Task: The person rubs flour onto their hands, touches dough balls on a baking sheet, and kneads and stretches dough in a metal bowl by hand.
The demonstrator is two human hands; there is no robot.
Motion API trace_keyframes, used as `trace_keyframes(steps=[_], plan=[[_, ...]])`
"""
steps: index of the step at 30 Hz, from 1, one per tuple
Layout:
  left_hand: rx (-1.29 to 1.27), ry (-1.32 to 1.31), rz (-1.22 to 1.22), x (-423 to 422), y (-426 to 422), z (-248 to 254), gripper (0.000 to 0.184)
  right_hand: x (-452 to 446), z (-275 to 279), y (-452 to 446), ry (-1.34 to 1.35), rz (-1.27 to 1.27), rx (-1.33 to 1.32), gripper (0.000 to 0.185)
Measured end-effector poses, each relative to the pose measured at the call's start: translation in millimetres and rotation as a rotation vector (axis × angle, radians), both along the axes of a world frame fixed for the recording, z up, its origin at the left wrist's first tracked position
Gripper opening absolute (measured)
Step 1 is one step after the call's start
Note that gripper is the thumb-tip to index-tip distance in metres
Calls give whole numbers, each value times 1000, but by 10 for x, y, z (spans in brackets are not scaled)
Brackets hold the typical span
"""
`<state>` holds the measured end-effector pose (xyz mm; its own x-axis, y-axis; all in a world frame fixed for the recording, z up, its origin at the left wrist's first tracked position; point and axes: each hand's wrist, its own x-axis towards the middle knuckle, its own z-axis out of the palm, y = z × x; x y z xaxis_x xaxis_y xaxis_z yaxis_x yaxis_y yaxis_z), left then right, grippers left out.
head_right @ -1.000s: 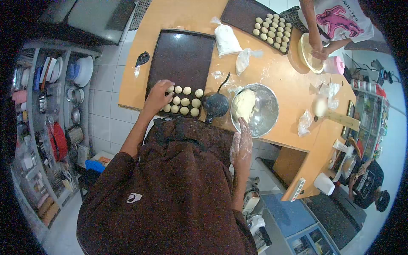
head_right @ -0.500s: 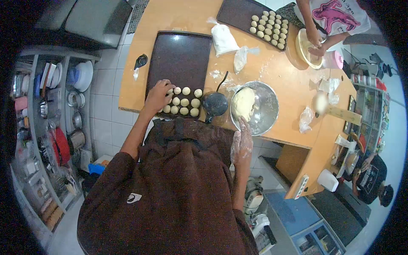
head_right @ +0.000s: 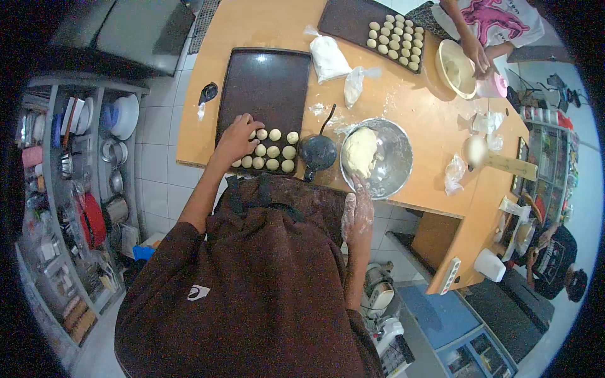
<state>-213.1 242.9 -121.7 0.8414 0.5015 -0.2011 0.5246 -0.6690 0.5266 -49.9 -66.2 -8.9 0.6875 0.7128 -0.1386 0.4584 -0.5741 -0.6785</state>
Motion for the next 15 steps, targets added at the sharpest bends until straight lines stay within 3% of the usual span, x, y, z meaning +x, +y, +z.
trace_keyframes(steps=[3, 6, 8, 15], plan=[[-156, -100, 37, -94, 72, 99, 51, 12, -6, -21, 7, -16, -8, 45], [-253, -157, 283, -236, 240, 372, 51, 33, -13, -66, 23, -52, 3, 43], [-93, -153, 364, -391, 308, 677, 44, 52, -11, -111, 24, -50, -11, 42], [-126, -96, 535, -639, 145, 984, 39, 83, 18, -237, 70, -9, -147, 42]])
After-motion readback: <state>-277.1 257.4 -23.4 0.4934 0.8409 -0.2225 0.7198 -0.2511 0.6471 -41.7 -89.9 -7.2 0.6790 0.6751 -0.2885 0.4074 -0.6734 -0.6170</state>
